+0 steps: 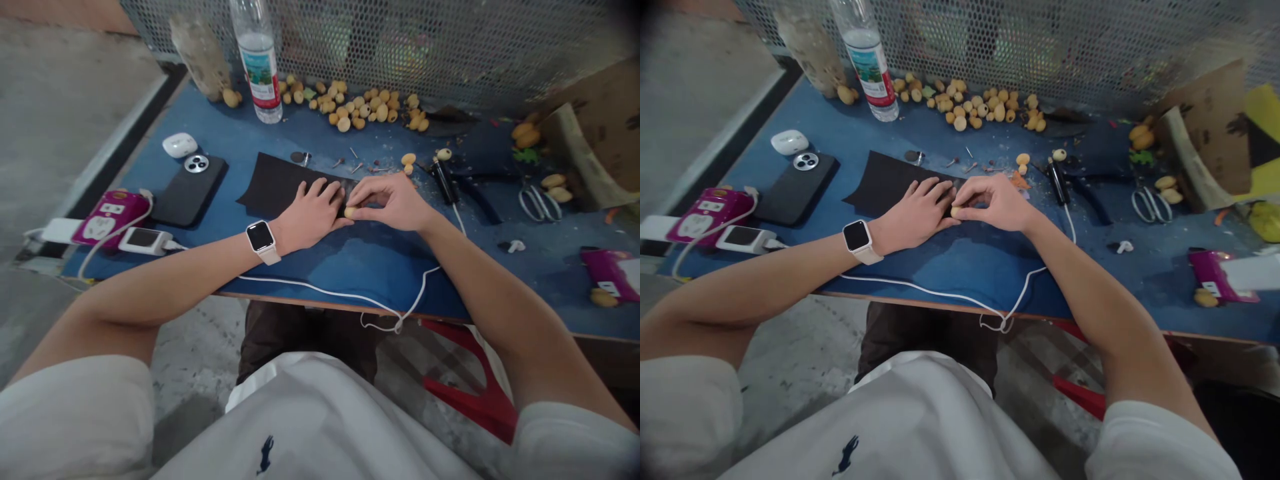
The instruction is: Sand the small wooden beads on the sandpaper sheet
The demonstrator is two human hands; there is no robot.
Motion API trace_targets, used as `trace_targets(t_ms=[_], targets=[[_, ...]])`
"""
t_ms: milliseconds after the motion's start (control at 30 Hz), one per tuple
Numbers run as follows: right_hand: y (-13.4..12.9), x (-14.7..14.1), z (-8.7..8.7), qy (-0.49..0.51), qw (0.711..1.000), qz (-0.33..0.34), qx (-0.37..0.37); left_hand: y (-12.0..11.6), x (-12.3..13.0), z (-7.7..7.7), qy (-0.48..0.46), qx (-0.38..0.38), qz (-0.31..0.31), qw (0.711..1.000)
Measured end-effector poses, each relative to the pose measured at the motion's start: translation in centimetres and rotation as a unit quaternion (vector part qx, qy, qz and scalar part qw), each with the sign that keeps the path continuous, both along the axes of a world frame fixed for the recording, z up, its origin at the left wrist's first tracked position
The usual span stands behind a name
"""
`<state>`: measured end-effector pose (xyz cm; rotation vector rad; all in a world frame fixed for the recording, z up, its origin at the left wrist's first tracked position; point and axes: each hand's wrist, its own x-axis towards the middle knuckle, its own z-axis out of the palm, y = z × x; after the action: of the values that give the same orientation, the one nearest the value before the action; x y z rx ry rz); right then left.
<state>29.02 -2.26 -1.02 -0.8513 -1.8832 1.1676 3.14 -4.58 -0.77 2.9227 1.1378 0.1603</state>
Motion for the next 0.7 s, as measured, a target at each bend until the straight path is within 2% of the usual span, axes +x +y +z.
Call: trace_targets(t_ms=[233, 367, 567, 700], targets=[[0.01, 0.09, 0.02, -0.005, 1.0, 0.002, 0.0, -0.09, 0.09, 0.28, 0.01, -0.005, 0.004, 1.0], [-0.01, -0.04, 0.08, -0.01, 1.0, -0.001, -0.016, 0.01, 0.01, -0.02, 0.002, 0.0, 0.001, 1.0], [-0.42, -0.12, 0.57, 0.032, 0.999, 0.032, -0.01, 0.3, -0.22, -0.59, 0.003, 0.021, -0.007, 1.0], [-0.03, 0.38, 0.29, 0.041, 0.999, -0.005, -0.015, 0.38, -0.23, -0.35, 0.001, 0.013, -0.01, 1.0]])
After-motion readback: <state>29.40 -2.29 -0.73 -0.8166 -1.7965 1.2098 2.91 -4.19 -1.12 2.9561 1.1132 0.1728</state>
